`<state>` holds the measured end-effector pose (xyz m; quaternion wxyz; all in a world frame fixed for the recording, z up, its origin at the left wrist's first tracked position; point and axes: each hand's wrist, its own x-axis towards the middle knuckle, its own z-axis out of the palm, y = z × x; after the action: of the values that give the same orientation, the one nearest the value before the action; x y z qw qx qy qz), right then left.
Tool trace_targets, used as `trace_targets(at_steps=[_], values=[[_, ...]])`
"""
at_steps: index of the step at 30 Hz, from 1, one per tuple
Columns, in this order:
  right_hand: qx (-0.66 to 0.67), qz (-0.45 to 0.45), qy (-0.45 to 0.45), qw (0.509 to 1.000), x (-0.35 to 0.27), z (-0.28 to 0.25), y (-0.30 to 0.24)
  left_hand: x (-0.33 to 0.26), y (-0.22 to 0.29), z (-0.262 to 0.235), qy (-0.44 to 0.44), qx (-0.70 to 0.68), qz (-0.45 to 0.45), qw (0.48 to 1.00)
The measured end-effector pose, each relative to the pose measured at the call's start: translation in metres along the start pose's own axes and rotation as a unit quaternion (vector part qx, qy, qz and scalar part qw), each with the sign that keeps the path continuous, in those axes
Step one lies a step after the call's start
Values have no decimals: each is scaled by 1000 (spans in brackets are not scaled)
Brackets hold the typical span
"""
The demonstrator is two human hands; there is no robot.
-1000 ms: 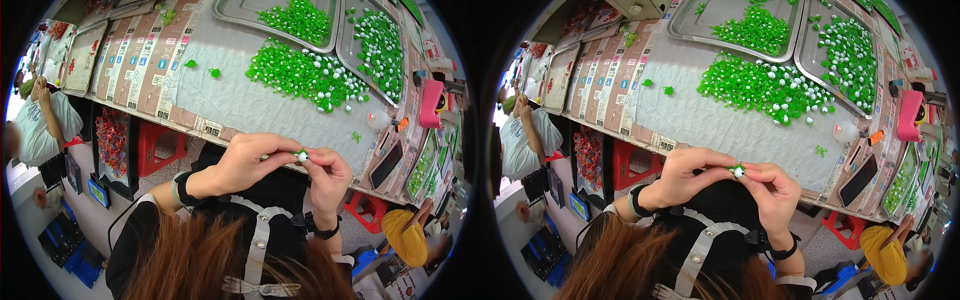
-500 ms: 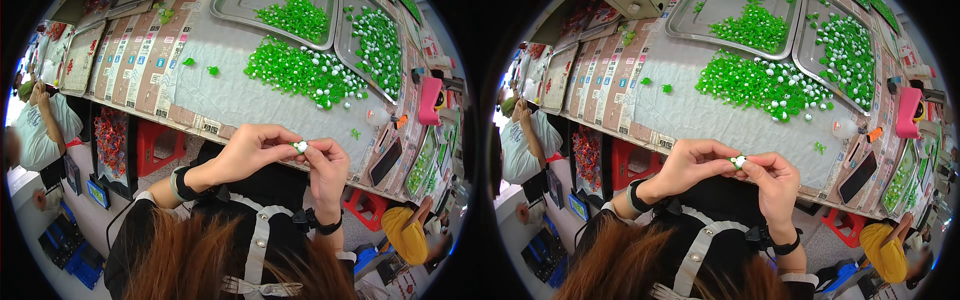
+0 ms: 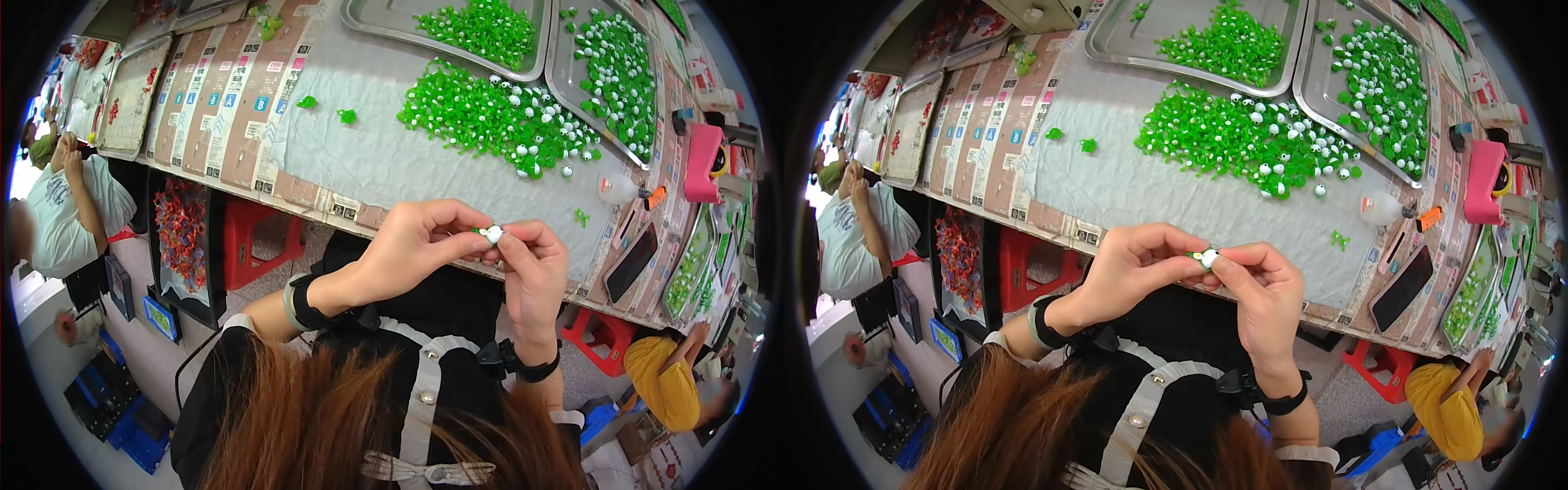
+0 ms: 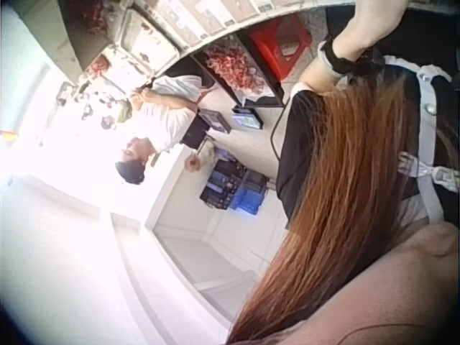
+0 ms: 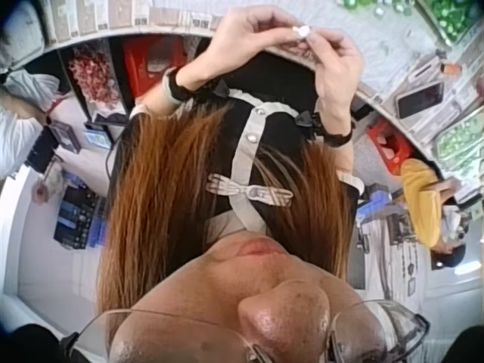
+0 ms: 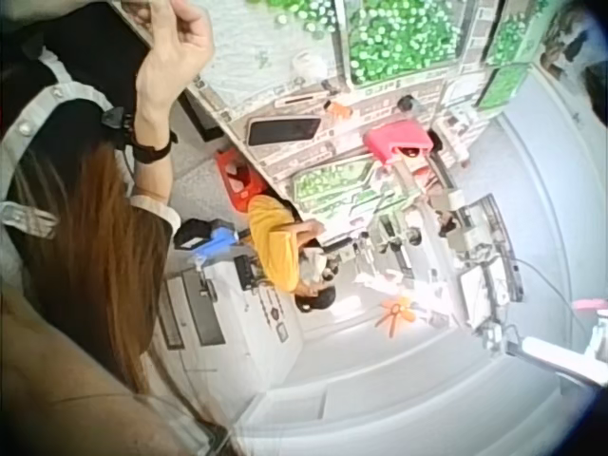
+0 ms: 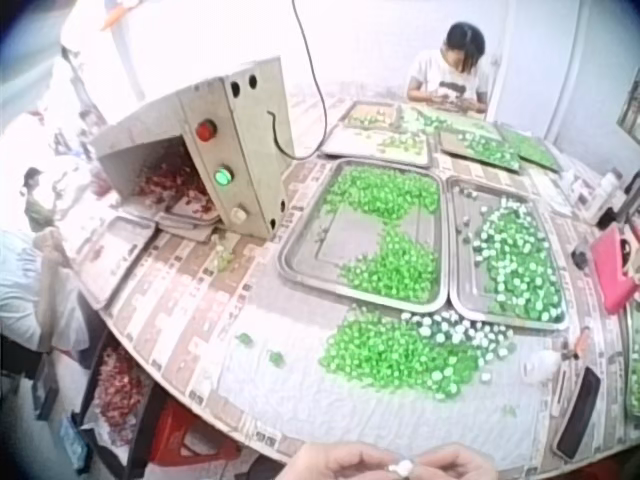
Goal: The person assembles small green and white plastic toy figures at a workstation. They pick up green bodies and white heads, apply adhesive from a bottle to the green parts, and attach the heads. The finished figures are placed onto a metal tray. Other workers are visible in the background performing similar tasks.
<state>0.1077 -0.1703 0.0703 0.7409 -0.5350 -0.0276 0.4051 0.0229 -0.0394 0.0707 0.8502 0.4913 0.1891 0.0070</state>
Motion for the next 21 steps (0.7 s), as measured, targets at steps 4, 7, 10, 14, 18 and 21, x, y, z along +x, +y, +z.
trace_targets(at_steps=[4, 7, 10, 14, 18, 21], values=[[21, -27, -5, 999, 3, -3, -3, 3, 1, 2, -9, 11, 15, 1000], [9, -29, 0, 1000, 4, -2, -1, 2, 2, -1, -24, 43, 35, 998], [-34, -30, 31, 999, -1, 3, 0, 1, 0, -3, -34, 63, 46, 996], [-39, -25, 55, 997, -2, -1, 6, 1, 0, -7, -45, 96, 42, 993], [-24, -25, 64, 997, -3, -6, 15, 0, -6, -10, -36, 142, 56, 988], [-25, -22, 72, 997, -2, -5, 15, 1, -8, -11, -43, 135, 62, 988]])
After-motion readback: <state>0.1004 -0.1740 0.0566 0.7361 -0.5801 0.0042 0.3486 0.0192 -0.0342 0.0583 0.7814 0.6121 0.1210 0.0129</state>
